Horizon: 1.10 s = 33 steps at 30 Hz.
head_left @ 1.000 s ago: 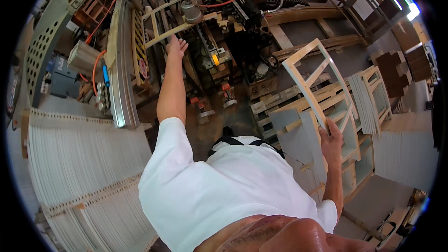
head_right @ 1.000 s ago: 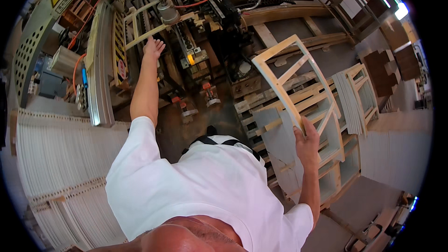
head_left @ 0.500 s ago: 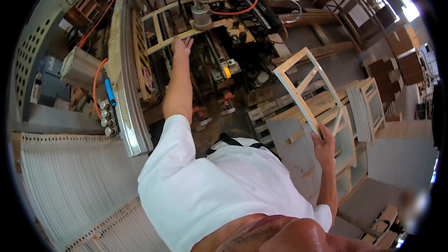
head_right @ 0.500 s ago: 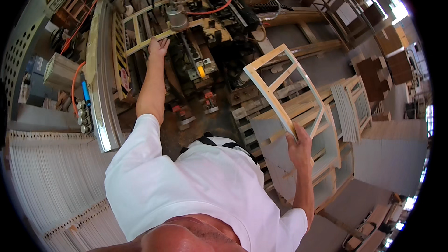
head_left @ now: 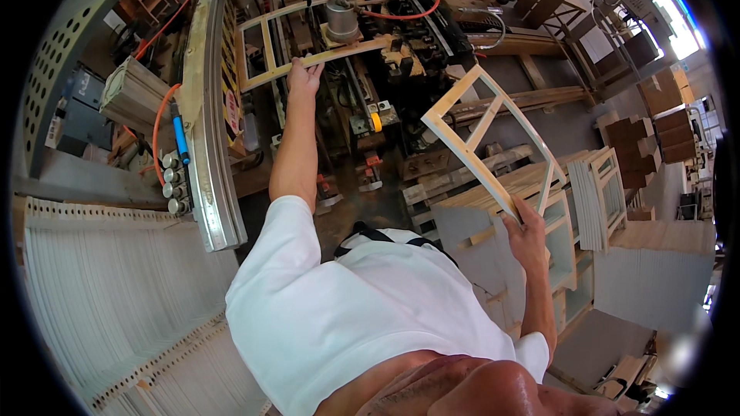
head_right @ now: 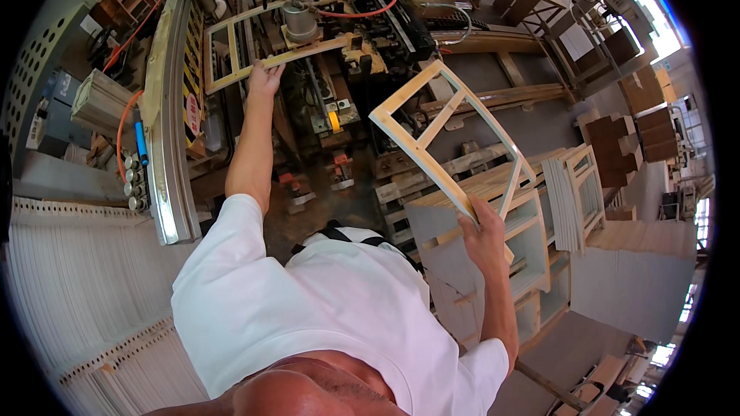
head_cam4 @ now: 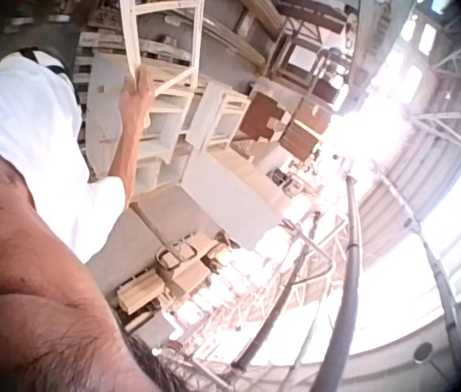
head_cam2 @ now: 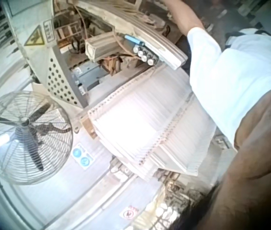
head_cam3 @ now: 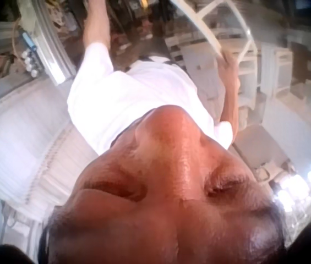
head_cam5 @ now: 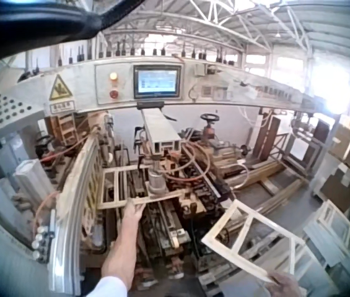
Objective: The person repeatedly picks up wooden chair frames and white plastic slats in a workshop. They place the frames onto a machine jig, align the slats, and secure them using a pneumatic tool. The person then removes the assembled units and stacks them on a nearby rack.
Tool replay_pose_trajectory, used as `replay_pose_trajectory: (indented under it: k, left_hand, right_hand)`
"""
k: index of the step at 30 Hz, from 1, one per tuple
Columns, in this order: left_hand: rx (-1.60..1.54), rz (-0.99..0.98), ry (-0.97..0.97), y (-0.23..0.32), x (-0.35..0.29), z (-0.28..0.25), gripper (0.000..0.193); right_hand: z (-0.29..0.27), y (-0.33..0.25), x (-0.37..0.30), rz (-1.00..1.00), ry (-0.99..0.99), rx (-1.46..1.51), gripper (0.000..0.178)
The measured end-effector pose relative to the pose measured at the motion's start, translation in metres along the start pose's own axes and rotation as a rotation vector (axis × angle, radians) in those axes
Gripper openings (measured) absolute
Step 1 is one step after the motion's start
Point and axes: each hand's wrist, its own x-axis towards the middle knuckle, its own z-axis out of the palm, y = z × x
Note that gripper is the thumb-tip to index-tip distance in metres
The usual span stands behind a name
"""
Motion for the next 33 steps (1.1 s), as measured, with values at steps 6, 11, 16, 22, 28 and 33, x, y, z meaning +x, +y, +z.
replay_pose_trajectory:
  k: [6, 11, 16, 22, 28, 33]
  left_hand:
    - [0.023, 0.036, 0.022, -0.024, -0.096, -0.028, 0.040]
    - [0.001, 0.035, 0.013, -0.048, -0.171, -0.064, 0.017]
    - [0.005, 0.045, 0.024, -0.076, -0.265, -0.084, 0.018]
    - [0.049, -0.003, 0.034, -0.090, -0.379, -0.136, 0.018]
    - [0.110, -0.029, -0.006, -0.081, -0.458, -0.189, 0.025]
    - [0.161, -0.112, 0.064, -0.061, -0.479, -0.229, 0.018]
  right_hand:
    - [-0.017, 0.004, 0.018, -0.157, -0.058, -0.019, 0.035]
    - [-0.029, 0.002, 0.047, -0.269, -0.194, -0.032, 0.037]
    - [-0.014, -0.004, 0.086, -0.563, -0.312, -0.016, 0.036]
    - [0.053, -0.042, 0.127, -0.895, -0.490, -0.088, 0.030]
    - [0.172, -0.079, 0.145, -1.111, -0.538, -0.065, 0.028]
    - [0.239, -0.083, 0.152, -1.129, -0.420, -0.007, 0.025]
